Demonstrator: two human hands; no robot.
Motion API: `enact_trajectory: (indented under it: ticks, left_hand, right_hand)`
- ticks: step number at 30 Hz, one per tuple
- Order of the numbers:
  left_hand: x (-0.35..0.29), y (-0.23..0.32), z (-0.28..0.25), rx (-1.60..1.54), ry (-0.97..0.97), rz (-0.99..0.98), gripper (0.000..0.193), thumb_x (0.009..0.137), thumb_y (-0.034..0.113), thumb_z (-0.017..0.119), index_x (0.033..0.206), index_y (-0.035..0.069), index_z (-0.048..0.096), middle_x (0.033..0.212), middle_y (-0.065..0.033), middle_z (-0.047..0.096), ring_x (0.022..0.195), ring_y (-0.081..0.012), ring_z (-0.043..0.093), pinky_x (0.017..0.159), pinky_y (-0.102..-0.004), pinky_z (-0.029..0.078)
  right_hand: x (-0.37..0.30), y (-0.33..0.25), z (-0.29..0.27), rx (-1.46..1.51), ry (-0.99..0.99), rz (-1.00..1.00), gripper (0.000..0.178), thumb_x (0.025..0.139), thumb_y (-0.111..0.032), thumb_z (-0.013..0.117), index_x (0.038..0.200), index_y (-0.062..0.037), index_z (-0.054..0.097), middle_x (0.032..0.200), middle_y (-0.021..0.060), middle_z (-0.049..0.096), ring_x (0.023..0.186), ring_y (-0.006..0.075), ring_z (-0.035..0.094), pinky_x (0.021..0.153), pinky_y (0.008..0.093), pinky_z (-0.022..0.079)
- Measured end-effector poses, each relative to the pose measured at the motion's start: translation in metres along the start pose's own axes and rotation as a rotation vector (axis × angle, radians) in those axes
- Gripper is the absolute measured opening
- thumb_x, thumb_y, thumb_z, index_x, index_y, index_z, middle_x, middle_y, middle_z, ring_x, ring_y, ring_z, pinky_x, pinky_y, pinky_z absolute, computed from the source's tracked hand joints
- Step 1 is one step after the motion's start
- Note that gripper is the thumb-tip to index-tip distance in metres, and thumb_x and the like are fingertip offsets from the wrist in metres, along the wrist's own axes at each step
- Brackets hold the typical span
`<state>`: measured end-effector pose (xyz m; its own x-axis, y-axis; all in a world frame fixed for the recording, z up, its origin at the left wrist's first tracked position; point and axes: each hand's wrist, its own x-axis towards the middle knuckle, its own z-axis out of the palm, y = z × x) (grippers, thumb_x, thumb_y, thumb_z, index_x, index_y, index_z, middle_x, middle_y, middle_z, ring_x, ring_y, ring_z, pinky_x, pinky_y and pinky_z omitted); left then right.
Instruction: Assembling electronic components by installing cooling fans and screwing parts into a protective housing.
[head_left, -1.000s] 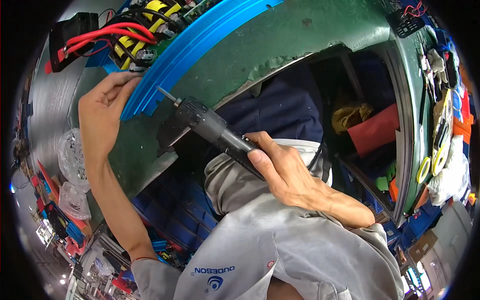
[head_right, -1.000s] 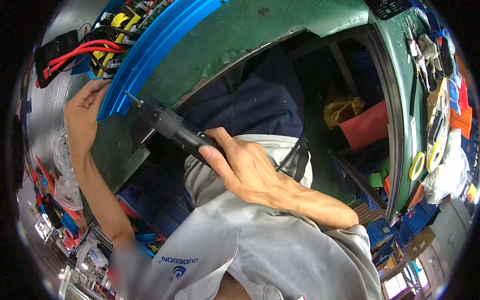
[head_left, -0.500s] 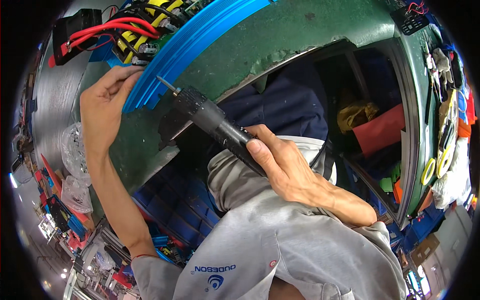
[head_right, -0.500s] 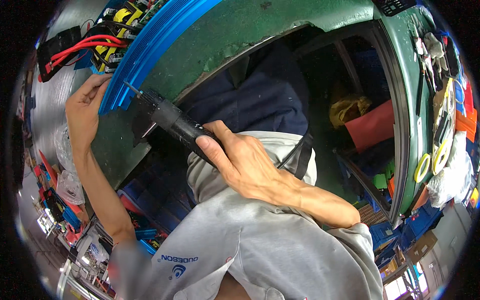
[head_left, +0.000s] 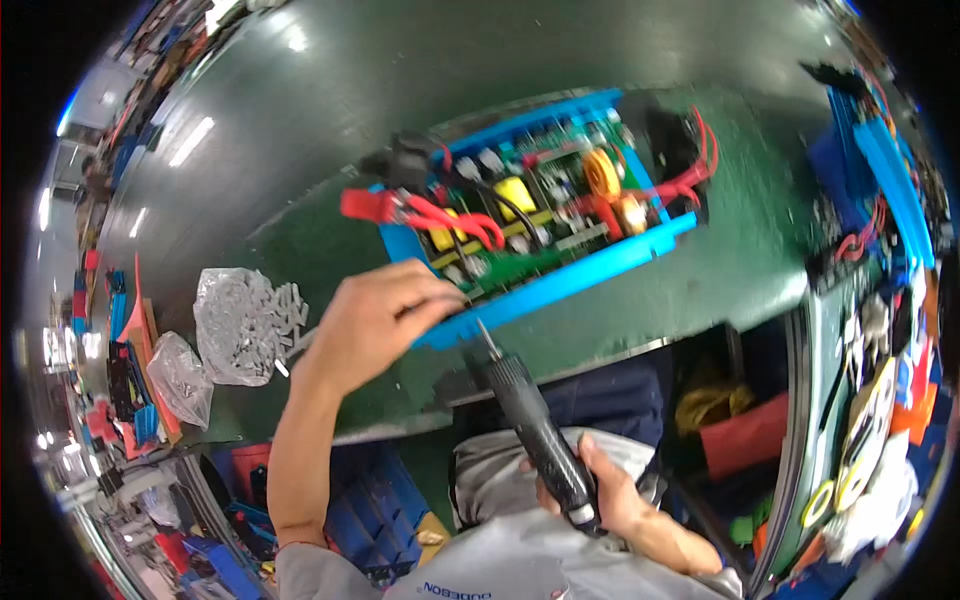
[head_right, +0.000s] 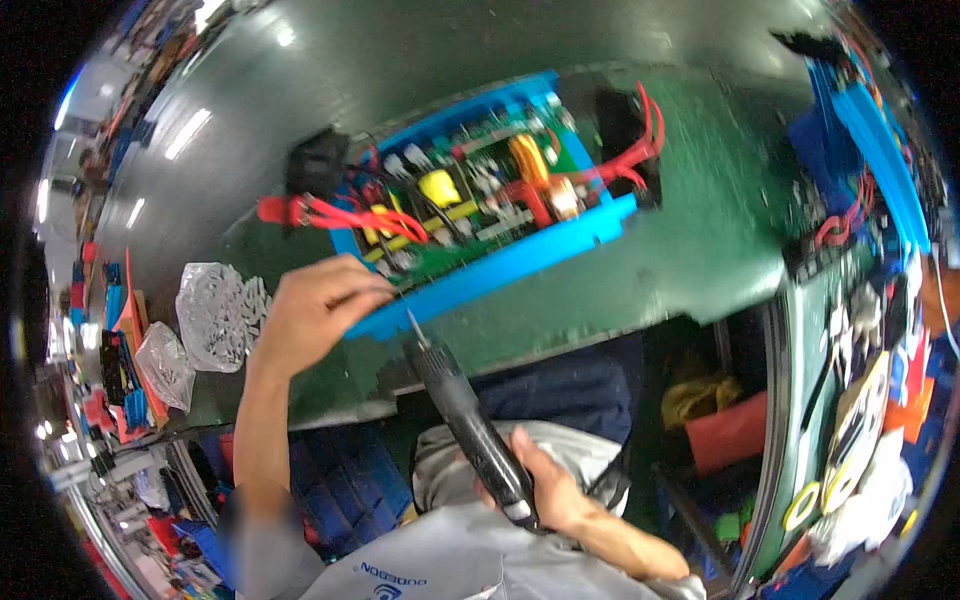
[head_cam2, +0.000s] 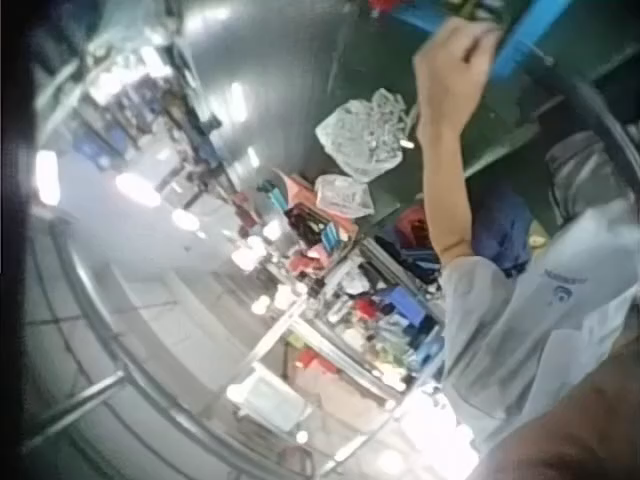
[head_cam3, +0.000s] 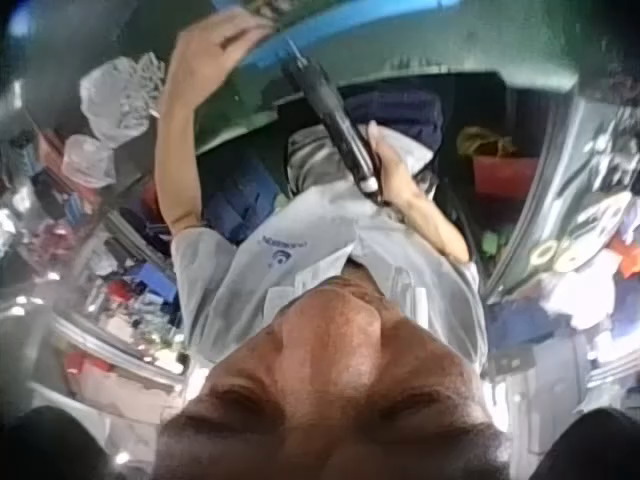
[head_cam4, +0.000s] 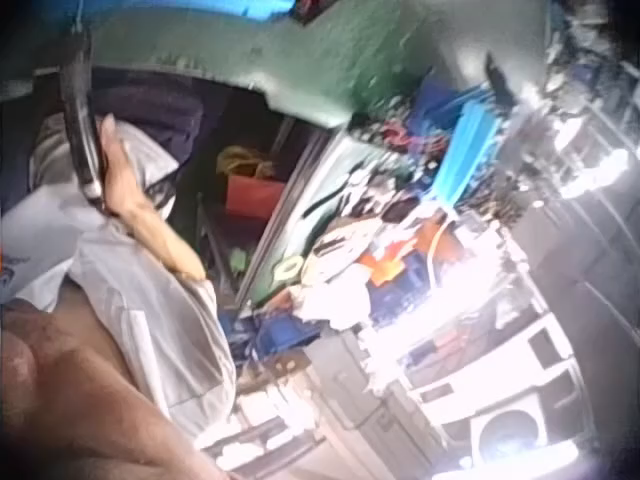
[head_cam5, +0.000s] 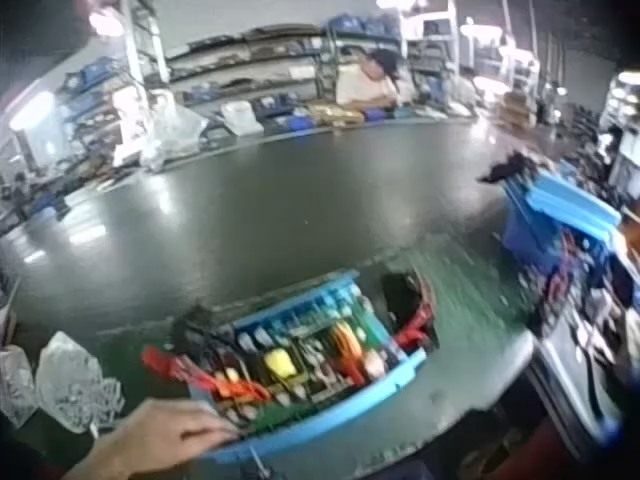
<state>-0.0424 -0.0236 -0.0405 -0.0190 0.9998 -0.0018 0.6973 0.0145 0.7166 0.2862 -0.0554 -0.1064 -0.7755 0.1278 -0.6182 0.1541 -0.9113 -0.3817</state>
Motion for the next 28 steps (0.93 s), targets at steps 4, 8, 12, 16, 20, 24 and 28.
enact_trajectory:
  ticks: [4,8,12,16,20,24,28]
  left_hand:
    - [-0.003,0.002,-0.004,-0.005,0.009,0.006,0.010,0.087,0.004,0.071,0.097,0.002,0.074,0.090,-0.0081,0.069,0.076,-0.0217,0.067,0.066,-0.0313,0.052]
    - [-0.001,-0.002,-0.006,0.031,-0.011,0.055,0.013,0.087,0.004,0.070,0.099,0.006,0.073,0.092,-0.0057,0.069,0.073,-0.0225,0.066,0.062,-0.0318,0.052]
    - [-0.001,-0.001,-0.012,0.156,-0.090,-0.001,0.012,0.087,0.008,0.071,0.099,0.009,0.073,0.092,-0.0029,0.069,0.073,-0.0223,0.067,0.062,-0.0314,0.053]
    - [-0.003,-0.006,-0.011,0.174,-0.104,0.000,0.012,0.088,0.010,0.071,0.100,0.011,0.073,0.093,-0.0019,0.069,0.074,-0.0217,0.067,0.061,-0.0321,0.053]
    - [-0.004,-0.001,-0.012,0.148,-0.138,-0.021,0.018,0.087,0.007,0.069,0.104,0.010,0.072,0.096,-0.0025,0.069,0.076,-0.0225,0.068,0.062,-0.0351,0.053]
    - [-0.005,0.017,-0.021,0.142,-0.233,-0.076,0.030,0.086,0.002,0.063,0.115,0.008,0.069,0.107,-0.0074,0.067,0.080,-0.0267,0.068,0.064,-0.0380,0.054]
    - [-0.013,0.030,-0.020,0.121,-0.228,-0.101,0.040,0.083,0.007,0.066,0.123,0.010,0.067,0.115,-0.0137,0.063,0.081,-0.0300,0.068,0.067,-0.0418,0.054]
  right_hand:
    - [-0.007,-0.018,0.017,-0.135,0.048,0.001,0.092,0.099,-0.073,0.020,0.132,0.0056,0.054,0.077,0.0101,0.063,0.066,0.0143,0.056,0.063,0.0273,0.042]
    - [-0.002,-0.009,0.011,-0.192,0.074,-0.070,0.094,0.098,-0.075,0.020,0.130,0.0059,0.055,0.078,0.0105,0.063,0.066,0.0148,0.055,0.063,0.0267,0.041]
    - [-0.004,-0.017,0.014,-0.214,0.093,-0.037,0.095,0.097,-0.076,0.021,0.130,0.0064,0.054,0.078,0.0107,0.063,0.066,0.0153,0.055,0.063,0.0268,0.041]
    - [-0.004,-0.020,0.011,-0.191,0.020,-0.036,0.091,0.099,-0.074,0.022,0.134,0.0045,0.052,0.079,0.0092,0.064,0.068,0.0137,0.055,0.063,0.0266,0.041]
    - [-0.005,-0.022,0.010,-0.182,0.000,-0.042,0.088,0.100,-0.072,0.023,0.137,0.0022,0.051,0.082,0.0082,0.064,0.068,0.0125,0.054,0.064,0.0267,0.040]
    - [-0.008,-0.025,0.016,-0.237,0.102,0.018,0.101,0.095,-0.079,0.024,0.132,0.0115,0.050,0.079,0.0109,0.063,0.070,0.0166,0.060,0.066,0.0279,0.044]
    - [-0.007,-0.023,0.015,-0.244,0.090,-0.009,0.101,0.095,-0.079,0.025,0.134,0.0119,0.048,0.081,0.0118,0.063,0.072,0.0178,0.062,0.069,0.0280,0.046]
